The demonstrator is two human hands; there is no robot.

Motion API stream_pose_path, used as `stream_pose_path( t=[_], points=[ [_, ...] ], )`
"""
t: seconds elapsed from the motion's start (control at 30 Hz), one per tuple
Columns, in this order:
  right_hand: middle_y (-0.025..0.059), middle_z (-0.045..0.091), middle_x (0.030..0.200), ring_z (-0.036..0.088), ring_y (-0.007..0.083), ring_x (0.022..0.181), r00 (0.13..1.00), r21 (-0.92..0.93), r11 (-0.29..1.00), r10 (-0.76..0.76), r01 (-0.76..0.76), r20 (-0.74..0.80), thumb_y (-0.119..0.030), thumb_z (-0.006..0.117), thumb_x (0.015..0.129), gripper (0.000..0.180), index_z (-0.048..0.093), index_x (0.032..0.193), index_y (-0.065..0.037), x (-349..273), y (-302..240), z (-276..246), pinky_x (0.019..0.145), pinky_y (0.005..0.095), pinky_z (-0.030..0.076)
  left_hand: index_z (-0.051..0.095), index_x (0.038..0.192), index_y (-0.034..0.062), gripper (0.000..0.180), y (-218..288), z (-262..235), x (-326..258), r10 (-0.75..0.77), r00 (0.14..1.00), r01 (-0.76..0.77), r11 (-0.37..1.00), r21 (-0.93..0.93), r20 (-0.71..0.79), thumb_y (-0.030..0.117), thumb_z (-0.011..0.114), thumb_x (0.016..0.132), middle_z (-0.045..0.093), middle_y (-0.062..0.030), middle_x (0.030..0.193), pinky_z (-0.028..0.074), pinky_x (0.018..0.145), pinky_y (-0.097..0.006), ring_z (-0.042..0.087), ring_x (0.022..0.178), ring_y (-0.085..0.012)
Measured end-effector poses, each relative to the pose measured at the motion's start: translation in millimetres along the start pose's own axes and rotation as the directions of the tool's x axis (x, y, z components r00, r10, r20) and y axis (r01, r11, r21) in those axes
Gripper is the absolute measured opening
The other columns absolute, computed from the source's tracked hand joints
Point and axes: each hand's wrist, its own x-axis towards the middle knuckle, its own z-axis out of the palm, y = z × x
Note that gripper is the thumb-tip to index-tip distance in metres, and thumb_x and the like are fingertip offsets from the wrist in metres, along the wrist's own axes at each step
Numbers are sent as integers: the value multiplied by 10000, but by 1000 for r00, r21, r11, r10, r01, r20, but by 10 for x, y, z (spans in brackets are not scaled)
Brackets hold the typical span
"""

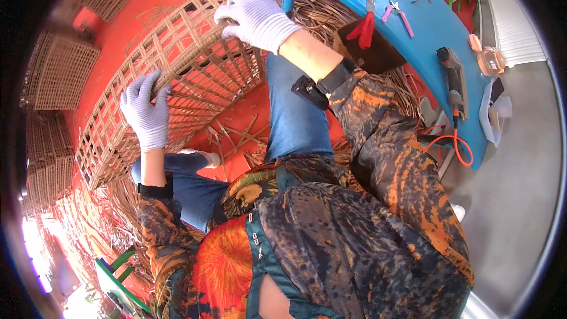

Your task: Weaving and assembling a wicker basket using strips, scissors, and a pneumatic staple gun.

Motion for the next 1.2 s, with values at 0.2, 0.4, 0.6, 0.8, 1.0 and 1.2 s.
stream_pose_path(
  t=[0.2,0.4,0.6,0.8,1.0,1.2],
  points=[
    [18,628,856,584,267,863,971,38,996,-65,76,-232,-318,817,729,299,731,975,-172,-275,-334,-66,791,421,488,745,1141,154,461,-128,-215,-111,56,996,-55,998,-19,64,124,844,692,651,-56,1058,458,938,-417,594,1001,-262],
    [34,636,967,614,252,893,969,130,988,-55,88,-240,-296,832,748,341,722,1049,-178,-494,-399,-104,828,392,508,745,1143,139,470,-90,-321,-232,22,994,-18,999,-33,110,80,844,687,648,-71,1078,477,942,-408,585,1020,-273],
    [78,657,1045,663,253,967,961,380,903,257,-201,-102,-215,822,804,353,701,1127,-141,-725,-205,-352,864,362,548,737,1144,149,455,-10,-346,-214,-50,985,63,995,-78,163,102,850,705,649,-67,1102,466,954,-409,582,1048,-272],
    [59,662,1023,672,225,942,957,406,879,288,-251,-31,-201,832,794,364,697,1124,-130,-756,-224,-333,849,338,552,721,1165,164,436,608,-273,152,134,985,-116,981,-153,107,214,834,747,656,-36,1132,424,944,-412,590,1052,-264],
    [83,660,1010,675,268,929,966,365,901,259,-235,-18,-195,829,792,337,689,1082,-97,-676,-266,-331,842,360,552,734,1146,146,454,837,83,305,159,977,-122,962,-246,140,195,846,709,671,-41,1057,421,932,-403,603,1015,-264],
    [96,662,969,679,295,906,975,428,888,213,-168,-61,-174,822,781,310,676,1039,-82,-684,-287,-357,802,364,550,770,1062,137,389,879,58,251,113,988,-76,949,-306,105,148,853,681,678,-30,975,440,872,-383,593,937,-226]
  ],
)
